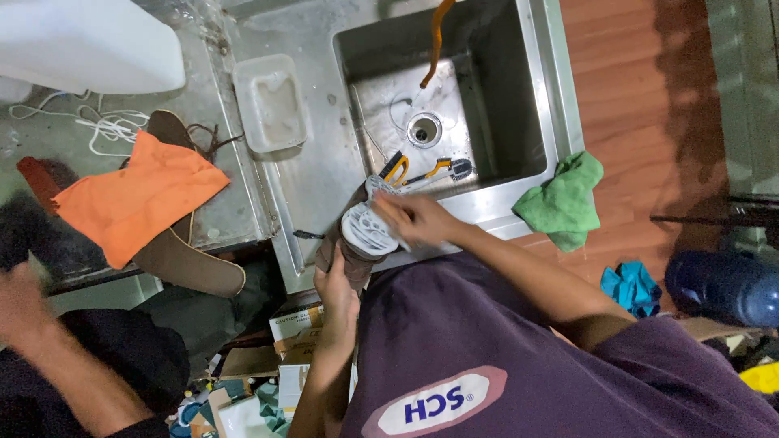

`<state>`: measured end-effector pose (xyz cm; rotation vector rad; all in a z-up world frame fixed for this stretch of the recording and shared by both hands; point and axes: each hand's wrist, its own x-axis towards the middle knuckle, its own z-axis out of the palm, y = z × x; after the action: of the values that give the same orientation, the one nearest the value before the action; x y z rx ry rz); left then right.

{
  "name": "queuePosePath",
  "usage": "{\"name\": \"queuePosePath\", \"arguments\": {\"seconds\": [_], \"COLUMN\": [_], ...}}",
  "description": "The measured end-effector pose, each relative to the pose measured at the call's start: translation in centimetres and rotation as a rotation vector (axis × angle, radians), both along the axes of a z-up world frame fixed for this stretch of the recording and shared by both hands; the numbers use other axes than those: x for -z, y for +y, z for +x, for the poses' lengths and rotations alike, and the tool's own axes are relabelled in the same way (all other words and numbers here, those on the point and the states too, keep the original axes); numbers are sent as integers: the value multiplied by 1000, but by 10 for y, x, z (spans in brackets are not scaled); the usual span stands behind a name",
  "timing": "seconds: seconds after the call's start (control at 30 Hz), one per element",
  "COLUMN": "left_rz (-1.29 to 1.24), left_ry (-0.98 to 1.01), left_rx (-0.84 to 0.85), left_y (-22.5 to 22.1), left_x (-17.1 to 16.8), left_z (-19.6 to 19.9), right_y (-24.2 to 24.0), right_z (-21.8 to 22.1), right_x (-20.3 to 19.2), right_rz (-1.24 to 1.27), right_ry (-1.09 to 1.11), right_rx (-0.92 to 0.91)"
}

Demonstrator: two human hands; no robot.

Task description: The person is scraping off old material from a shoe sole and cleaning it in a sink area to prepare it for repair.

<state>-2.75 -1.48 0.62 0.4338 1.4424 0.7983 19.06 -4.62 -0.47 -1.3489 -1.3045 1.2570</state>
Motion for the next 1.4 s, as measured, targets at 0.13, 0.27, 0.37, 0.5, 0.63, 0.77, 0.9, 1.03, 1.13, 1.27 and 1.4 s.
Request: {"name": "queuePosePath", "arguments": {"seconds": [0.13, 0.27, 0.37, 0.5, 0.63, 0.77, 0.9, 1.03, 1.13, 1.27, 1.4], "left_rz": [50, 60, 43, 76, 91, 101, 78, -28, -119, -170, -244], "left_ry": [23, 13, 61, 76, 52, 77, 117, 43, 14, -61, -136], "left_rx": [88, 93, 52, 69, 107, 37, 76, 63, 2, -71, -82], "left_y": [2, 9, -2, 0, 8, -1, -6, 4, -3, -7, -4], "left_x": [10, 13, -9, 4, 9, -6, -14, -3, -11, -15, -53], "left_z": [0, -14, 1, -1, -13, 6, 5, -7, 1, 12, 27], "right_y": [41, -1, -16, 25, -5, -5, 23, -5, -1, 27, 9], "right_z": [-6, 0, 4, 8, 10, 12, 7, -3, 3, 15, -9], "right_x": [4, -13, -5, 27, 25, 52, 66, 16, 33, 98, 12], "right_rz": [78, 17, -42, 63, 12, -74, -64, -105, -181, -532, -365], "right_ry": [24, 99, 121, 152, 78, 108, 11, 99, 43, -251, 110], "right_rx": [108, -37, 44, 42, 6, 36, 119, 113, 157, 400, 385]}}
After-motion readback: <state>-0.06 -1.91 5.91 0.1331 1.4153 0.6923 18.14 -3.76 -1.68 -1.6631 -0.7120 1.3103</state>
